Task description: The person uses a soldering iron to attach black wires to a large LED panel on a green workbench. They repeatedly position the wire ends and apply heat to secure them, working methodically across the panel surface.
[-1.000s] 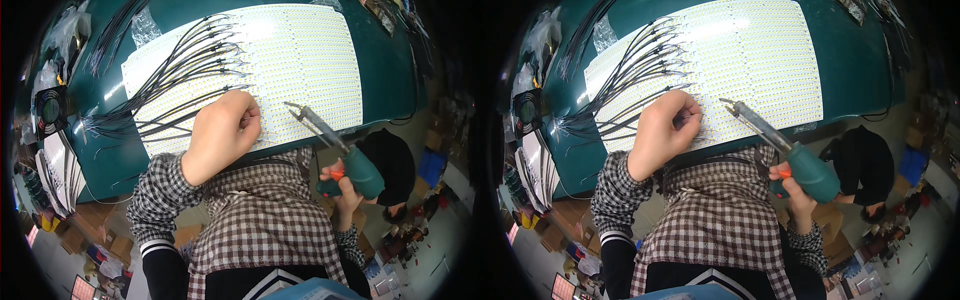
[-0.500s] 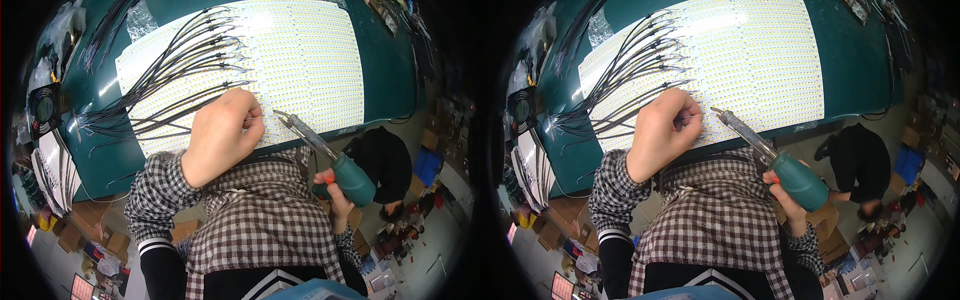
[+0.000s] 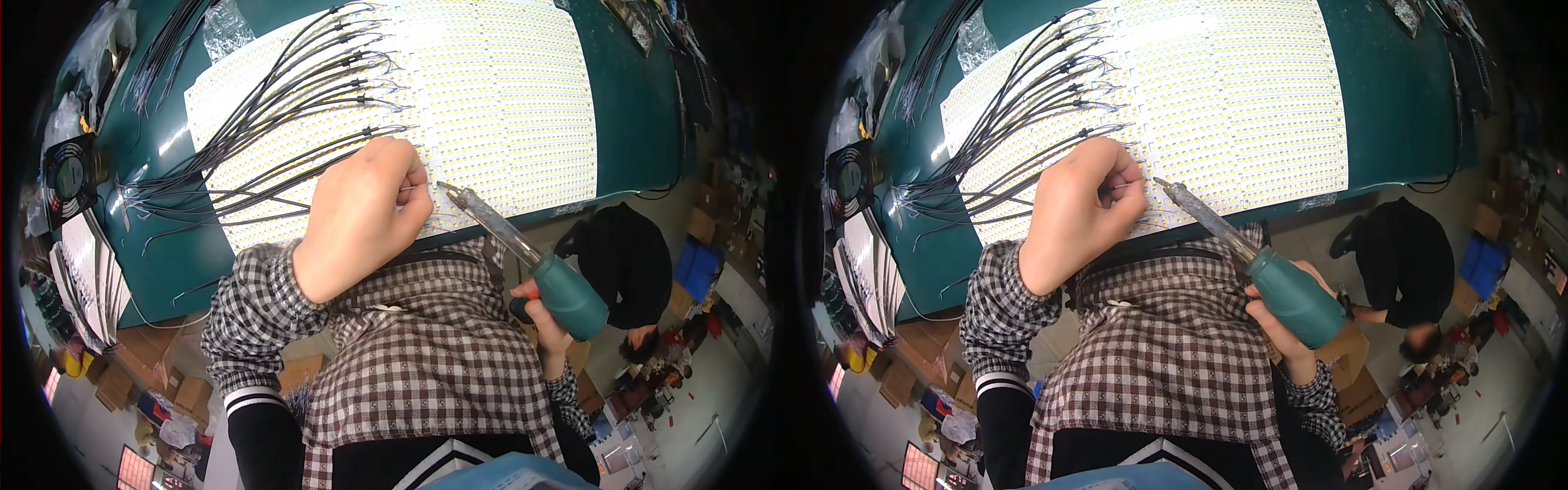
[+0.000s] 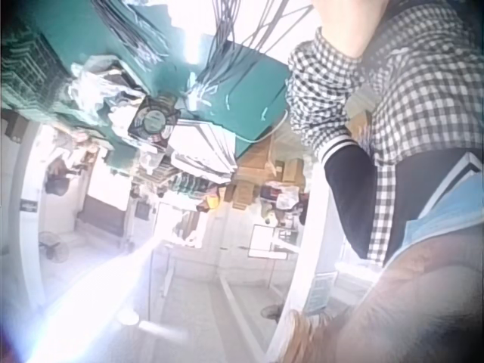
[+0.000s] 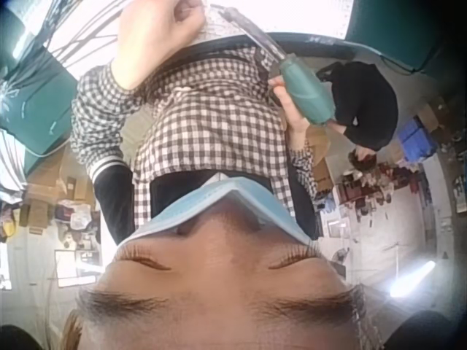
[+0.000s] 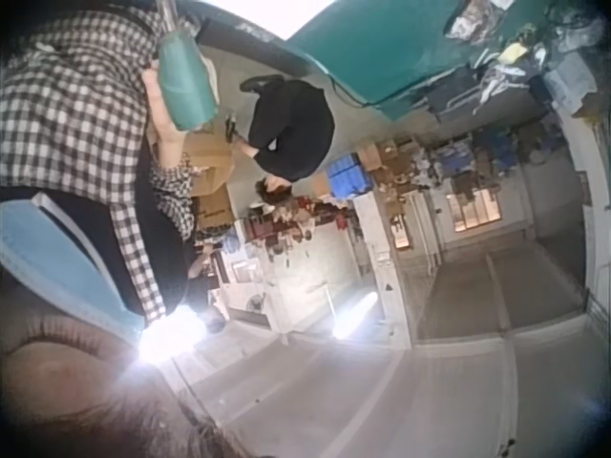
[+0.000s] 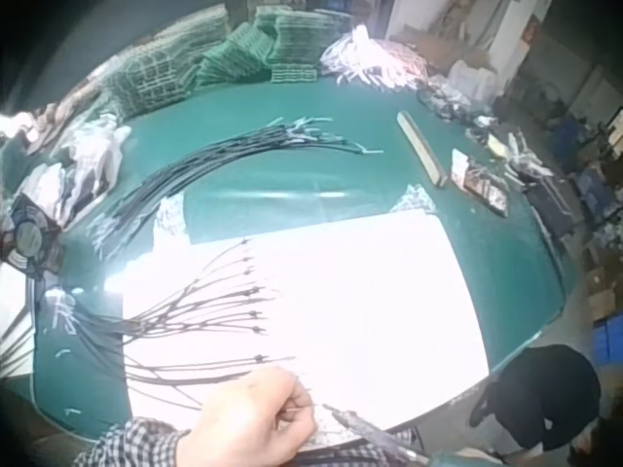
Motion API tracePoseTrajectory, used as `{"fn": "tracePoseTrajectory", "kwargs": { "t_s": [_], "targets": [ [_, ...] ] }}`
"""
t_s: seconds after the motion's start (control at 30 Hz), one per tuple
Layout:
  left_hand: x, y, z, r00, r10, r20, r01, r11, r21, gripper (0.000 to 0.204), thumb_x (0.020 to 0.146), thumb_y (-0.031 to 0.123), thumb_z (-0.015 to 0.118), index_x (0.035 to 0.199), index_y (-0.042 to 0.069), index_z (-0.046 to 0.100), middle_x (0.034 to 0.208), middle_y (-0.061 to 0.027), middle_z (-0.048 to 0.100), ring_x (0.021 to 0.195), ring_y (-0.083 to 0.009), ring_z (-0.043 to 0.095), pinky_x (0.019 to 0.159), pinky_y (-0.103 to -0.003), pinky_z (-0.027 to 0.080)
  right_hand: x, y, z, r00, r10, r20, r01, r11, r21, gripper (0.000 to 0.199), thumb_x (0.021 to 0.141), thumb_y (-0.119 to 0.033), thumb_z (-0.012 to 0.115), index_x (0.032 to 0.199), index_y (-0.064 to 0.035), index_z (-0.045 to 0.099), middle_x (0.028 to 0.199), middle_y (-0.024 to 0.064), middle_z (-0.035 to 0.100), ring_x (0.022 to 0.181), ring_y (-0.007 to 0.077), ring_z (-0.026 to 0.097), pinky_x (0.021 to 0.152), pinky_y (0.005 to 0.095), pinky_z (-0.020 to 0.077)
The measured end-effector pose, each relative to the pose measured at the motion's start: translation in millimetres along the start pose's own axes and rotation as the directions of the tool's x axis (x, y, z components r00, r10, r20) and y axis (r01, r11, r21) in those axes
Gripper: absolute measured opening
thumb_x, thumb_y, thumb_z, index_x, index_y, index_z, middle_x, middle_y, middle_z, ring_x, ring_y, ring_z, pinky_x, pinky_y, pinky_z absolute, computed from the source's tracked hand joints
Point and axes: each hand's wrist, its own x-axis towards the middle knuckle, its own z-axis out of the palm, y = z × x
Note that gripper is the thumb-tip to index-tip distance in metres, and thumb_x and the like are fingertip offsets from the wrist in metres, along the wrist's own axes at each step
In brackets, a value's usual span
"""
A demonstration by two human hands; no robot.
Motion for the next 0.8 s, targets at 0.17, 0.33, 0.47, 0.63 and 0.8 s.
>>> {"fn": "tracePoseTrajectory", "kwargs": {
  "t_s": [0.17,0.33,0.47,0.63,0.8],
  "targets": [
    [-0.8,0.4,-0.4,1.000,-0.005,-0.008,0.005,1.000,0.008,0.009,0.074,0.001,0.068,0.077,0.004,0.060,0.069,-0.0055,0.058,0.056,-0.0156,0.056,0.054,-0.028,0.047,1.1,1.4,0.0,1.000,-0.030,-0.003,0.029,0.993,-0.111,0.035,0.072,-0.011,0.087,0.101,-0.0001,0.071,0.087,0.0053,0.072,0.081,0.0135,0.068,0.075,0.0280,0.0537],
    [-0.4,0.2,0.9,1.000,-0.003,0.004,0.003,1.000,-0.007,0.012,0.074,0.003,0.067,0.076,0.006,0.056,0.071,-0.0090,0.058,0.061,-0.0283,0.060,0.053,-0.039,0.046,0.4,3.2,-0.6,0.999,-0.053,0.000,0.052,0.983,-0.175,0.040,0.072,-0.014,0.088,0.105,0.0010,0.071,0.088,0.0059,0.071,0.079,0.0146,0.067,0.075,0.0286,0.0535],
    [-0.6,0.1,0.4,1.000,-0.006,0.004,0.006,1.000,-0.015,0.012,0.074,0.003,0.067,0.076,0.006,0.055,0.071,-0.0091,0.058,0.061,-0.0285,0.060,0.053,-0.039,0.046,3.2,0.4,3.7,0.999,-0.053,-0.011,0.051,0.992,-0.112,0.042,0.073,-0.016,0.087,0.106,0.0020,0.070,0.089,0.0064,0.070,0.077,0.0160,0.066,0.073,0.0287,0.0532],
    [-1.7,-1.9,1.7,1.000,0.013,-0.003,-0.013,1.000,-0.009,0.012,0.074,0.003,0.067,0.076,0.006,0.055,0.072,-0.0095,0.058,0.060,-0.0287,0.060,0.053,-0.040,0.046,4.4,2.0,1.3,0.993,-0.112,0.025,0.115,0.979,-0.167,0.036,0.074,-0.020,0.086,0.100,0.0002,0.071,0.086,0.0065,0.069,0.076,0.0178,0.066,0.070,0.0304,0.0519],
    [-1.5,-1.6,1.1,1.000,0.007,-0.003,-0.007,1.000,-0.012,0.012,0.074,0.003,0.067,0.076,0.006,0.055,0.072,-0.0098,0.058,0.060,-0.0291,0.060,0.053,-0.040,0.046,5.3,-1.7,2.3,0.989,-0.139,0.044,0.146,0.962,-0.231,0.034,0.075,-0.022,0.085,0.097,-0.0009,0.071,0.084,0.0059,0.069,0.075,0.0189,0.065,0.069,0.0318,0.0509]
  ]
}}
